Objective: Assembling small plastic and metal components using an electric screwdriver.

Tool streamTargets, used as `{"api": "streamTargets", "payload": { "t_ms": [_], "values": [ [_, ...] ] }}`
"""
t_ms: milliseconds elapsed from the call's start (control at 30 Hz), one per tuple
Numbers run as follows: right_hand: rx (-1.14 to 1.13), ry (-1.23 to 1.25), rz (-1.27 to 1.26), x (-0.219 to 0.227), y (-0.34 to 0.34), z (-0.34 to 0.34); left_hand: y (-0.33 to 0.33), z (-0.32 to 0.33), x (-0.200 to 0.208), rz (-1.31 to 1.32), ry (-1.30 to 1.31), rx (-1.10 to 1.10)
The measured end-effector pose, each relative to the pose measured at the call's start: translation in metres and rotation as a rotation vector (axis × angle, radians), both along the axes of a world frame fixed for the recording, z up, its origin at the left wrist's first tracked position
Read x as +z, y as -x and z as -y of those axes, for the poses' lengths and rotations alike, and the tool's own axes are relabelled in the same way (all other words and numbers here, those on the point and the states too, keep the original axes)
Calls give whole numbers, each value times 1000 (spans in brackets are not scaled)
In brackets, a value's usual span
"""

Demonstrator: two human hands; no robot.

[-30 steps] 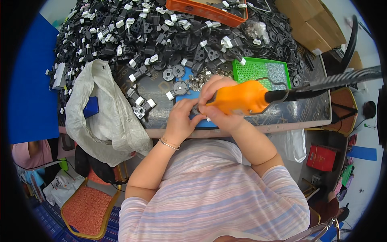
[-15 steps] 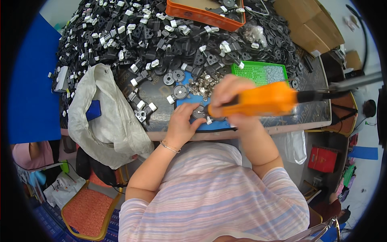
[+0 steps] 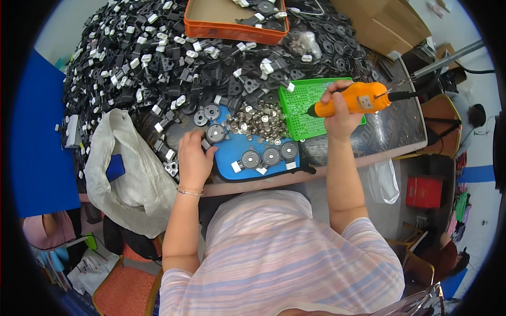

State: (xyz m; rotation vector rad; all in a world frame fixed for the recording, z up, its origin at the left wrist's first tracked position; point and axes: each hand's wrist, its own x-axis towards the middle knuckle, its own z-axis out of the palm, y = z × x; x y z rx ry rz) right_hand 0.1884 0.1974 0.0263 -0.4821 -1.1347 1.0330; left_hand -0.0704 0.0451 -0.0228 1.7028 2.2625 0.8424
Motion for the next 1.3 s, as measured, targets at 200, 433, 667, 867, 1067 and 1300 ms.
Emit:
{"api": "streamTargets", "payload": {
  "t_ms": [200, 433, 667, 867, 1067, 1300],
  "values": [
    [25, -14, 18, 0, 0, -1, -2, -2, -2, -14, -12, -30],
    [24, 1, 2, -3, 0, -5, -25, 6, 2, 92, -7, -154],
    [36, -4, -15, -5, -1, -5, -26, 7, 1, 104, 26, -166],
    [25, -9, 5, 2, 2, -2, -20, 5, 7, 249, -28, -191],
    [285, -47, -178, 34, 35, 25, -26, -3, 3, 340, -20, -237],
    [470, -104, 87, 16, 90, 48, -28, -6, 1, 366, -65, -240]
  ]
}}
